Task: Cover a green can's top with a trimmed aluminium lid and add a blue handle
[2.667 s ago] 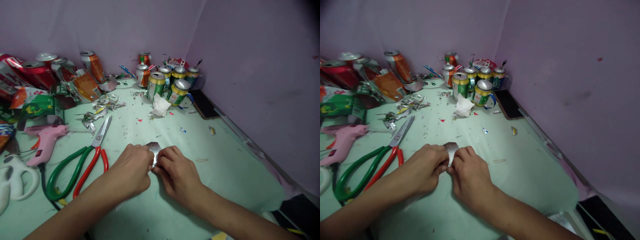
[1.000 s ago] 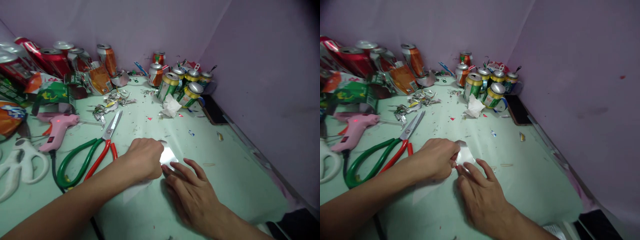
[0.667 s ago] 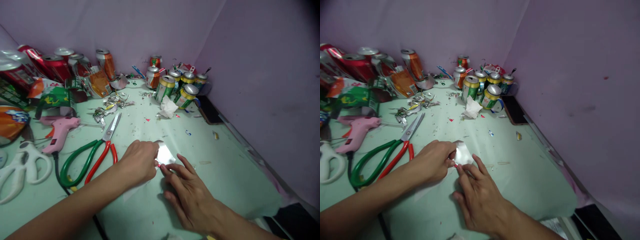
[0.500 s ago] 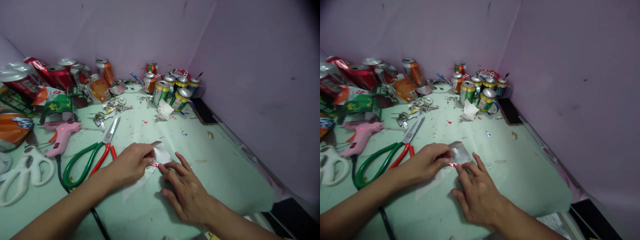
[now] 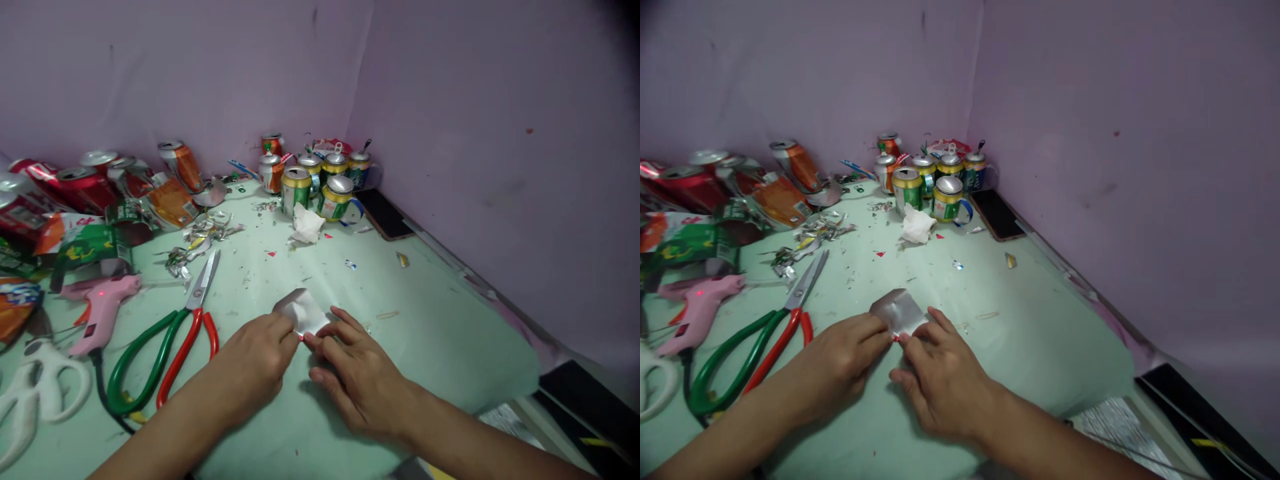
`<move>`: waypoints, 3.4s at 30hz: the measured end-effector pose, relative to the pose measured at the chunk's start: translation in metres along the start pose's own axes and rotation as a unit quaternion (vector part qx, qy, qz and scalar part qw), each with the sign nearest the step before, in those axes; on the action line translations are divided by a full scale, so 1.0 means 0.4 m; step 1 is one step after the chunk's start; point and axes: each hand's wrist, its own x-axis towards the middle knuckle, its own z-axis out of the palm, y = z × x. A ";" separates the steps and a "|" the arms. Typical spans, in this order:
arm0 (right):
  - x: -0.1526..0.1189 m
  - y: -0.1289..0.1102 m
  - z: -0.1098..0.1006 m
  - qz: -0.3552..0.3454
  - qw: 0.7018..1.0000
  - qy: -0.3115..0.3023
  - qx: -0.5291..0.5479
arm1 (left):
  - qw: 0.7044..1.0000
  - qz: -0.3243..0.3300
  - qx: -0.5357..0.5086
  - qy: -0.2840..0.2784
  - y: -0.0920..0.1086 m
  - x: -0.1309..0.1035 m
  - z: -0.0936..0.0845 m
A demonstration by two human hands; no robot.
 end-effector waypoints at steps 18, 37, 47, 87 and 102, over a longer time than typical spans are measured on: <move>0.003 0.008 0.005 0.051 0.997 0.063 0.014 | 0.948 0.216 0.231 -0.037 -0.002 0.056 -0.039; 0.003 0.036 0.022 -0.017 0.987 0.125 -0.098 | 0.979 0.170 0.106 0.033 -0.028 0.041 0.011; 0.003 0.029 0.013 0.034 0.989 0.129 -0.065 | 0.989 0.104 0.105 -0.030 -0.013 0.064 0.011; -0.011 0.011 0.017 -0.073 0.982 0.078 -0.157 | 0.981 -0.175 -0.034 -0.079 0.010 0.129 -0.041; -0.007 -0.021 -0.009 -0.001 0.995 0.014 -0.098 | 0.985 -0.156 -0.067 0.005 0.002 0.091 -0.002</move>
